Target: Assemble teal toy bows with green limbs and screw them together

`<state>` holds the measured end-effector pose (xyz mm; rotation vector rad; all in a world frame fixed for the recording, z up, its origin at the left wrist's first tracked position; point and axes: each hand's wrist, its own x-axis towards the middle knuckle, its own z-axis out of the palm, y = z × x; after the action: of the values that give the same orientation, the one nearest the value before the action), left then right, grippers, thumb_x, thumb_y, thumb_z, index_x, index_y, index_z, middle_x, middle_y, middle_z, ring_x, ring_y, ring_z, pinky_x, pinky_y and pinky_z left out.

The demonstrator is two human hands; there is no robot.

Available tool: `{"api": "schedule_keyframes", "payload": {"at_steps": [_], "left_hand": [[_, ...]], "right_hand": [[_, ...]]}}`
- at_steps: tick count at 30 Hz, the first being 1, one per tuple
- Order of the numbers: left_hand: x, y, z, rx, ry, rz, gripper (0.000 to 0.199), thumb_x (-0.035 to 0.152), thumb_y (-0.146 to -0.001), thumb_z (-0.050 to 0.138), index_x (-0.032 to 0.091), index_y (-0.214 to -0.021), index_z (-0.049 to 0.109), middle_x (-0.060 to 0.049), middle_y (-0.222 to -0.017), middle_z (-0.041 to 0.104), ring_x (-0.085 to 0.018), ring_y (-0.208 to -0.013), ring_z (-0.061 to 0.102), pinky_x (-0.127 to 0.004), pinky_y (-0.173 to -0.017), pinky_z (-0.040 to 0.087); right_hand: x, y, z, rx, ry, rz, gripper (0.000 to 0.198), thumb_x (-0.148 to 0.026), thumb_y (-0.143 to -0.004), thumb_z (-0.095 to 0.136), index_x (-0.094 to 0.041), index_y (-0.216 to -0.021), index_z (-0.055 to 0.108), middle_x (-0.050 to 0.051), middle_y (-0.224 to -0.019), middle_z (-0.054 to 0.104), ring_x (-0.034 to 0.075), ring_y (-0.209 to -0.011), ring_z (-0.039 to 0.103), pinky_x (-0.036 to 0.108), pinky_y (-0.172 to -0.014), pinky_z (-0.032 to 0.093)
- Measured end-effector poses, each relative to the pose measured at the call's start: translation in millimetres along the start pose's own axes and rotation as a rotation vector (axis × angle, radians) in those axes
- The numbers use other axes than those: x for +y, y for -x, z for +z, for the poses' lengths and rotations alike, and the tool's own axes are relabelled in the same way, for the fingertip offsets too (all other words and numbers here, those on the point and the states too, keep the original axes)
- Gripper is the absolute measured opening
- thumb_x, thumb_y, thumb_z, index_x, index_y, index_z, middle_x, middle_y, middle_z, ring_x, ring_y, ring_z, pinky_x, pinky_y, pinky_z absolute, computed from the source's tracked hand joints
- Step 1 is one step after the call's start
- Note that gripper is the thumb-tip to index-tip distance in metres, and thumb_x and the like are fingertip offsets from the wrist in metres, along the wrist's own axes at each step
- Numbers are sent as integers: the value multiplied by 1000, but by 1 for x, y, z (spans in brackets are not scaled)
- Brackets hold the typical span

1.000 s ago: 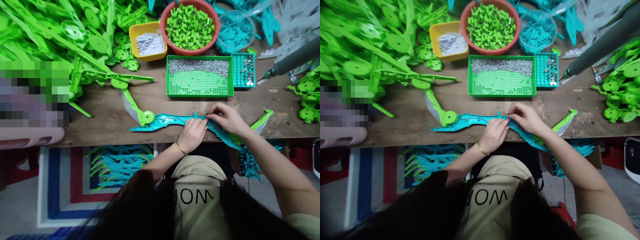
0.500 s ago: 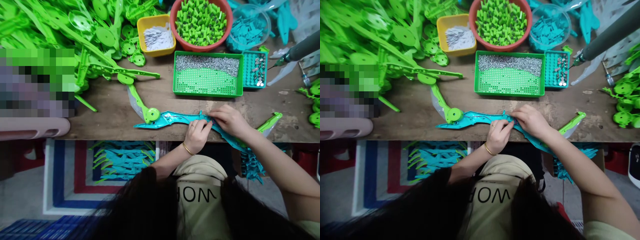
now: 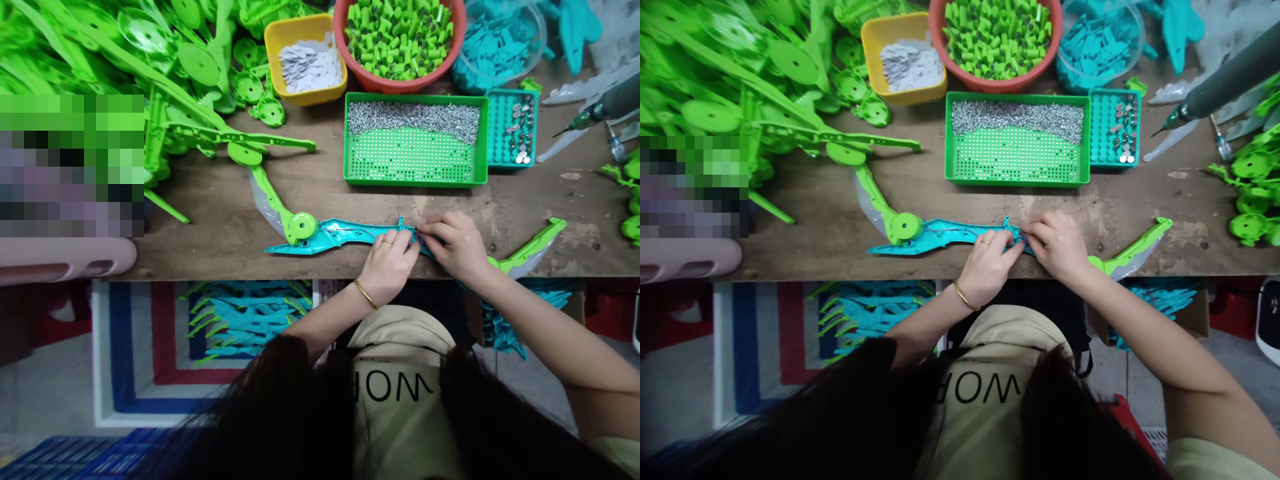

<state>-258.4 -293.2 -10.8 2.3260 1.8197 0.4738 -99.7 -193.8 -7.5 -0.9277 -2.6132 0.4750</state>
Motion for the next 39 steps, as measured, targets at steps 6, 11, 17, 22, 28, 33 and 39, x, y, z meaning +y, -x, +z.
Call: {"api": "schedule_keyframes", "payload": {"at_steps": [6,11,17,22,28,33,39], "left_hand": [[1,-3,5,69,-44,-1,29,21,-100,38,14,-105,66,-9,-93,62,-22,-86,51,-35,-76,39],[0,-7,8,69,-26,-17,25,20,-99,42,14,-101,67,-9,-93,61,-23,-88,52,-35,-77,39],[-4,-3,16,220,46,-47,26,23,-99,44,16,-91,68,-7,-88,64,-20,-83,53,-34,-78,40],[-8,-1,18,227,57,73,32,22,-102,36,17,-102,68,-8,-97,68,-19,-88,56,-33,-79,40],[-9,-7,9,156,-31,118,31,22,-100,39,16,-100,69,-9,-92,65,-21,-87,55,-34,-76,39],[-11,-10,5,136,-44,149,32,22,-100,38,17,-97,70,-11,-106,66,-22,-97,54,-36,-83,41],[-12,-9,8,119,32,149,31,21,-100,39,15,-100,69,-13,-117,66,-23,-108,53,-37,-90,42]], "right_hand": [[-2,0,-3,-57,93,-7,20,-28,-93,53,-21,-95,72,7,-90,70,22,-85,58,38,-73,39],[6,-8,-17,-259,-229,69,24,-32,-93,53,-22,-106,71,7,-103,69,22,-97,63,38,-83,46],[12,-11,-7,-199,-360,133,17,-34,-87,64,-21,-95,71,7,-96,70,23,-96,65,40,-87,48],[10,-12,-11,-205,-414,174,14,-27,-87,60,-21,-94,71,6,-96,71,22,-95,65,40,-87,50],[13,6,-43,-178,-351,256,19,-34,-90,57,-21,-96,69,7,-100,71,22,-95,65,39,-86,51],[4,21,-34,-170,-152,184,14,-30,-90,55,-21,-95,65,8,-101,70,25,-98,63,42,-87,47],[-1,24,-24,-130,-22,83,10,-30,-89,57,-21,-89,62,10,-105,68,26,-99,61,40,-81,43]]}}
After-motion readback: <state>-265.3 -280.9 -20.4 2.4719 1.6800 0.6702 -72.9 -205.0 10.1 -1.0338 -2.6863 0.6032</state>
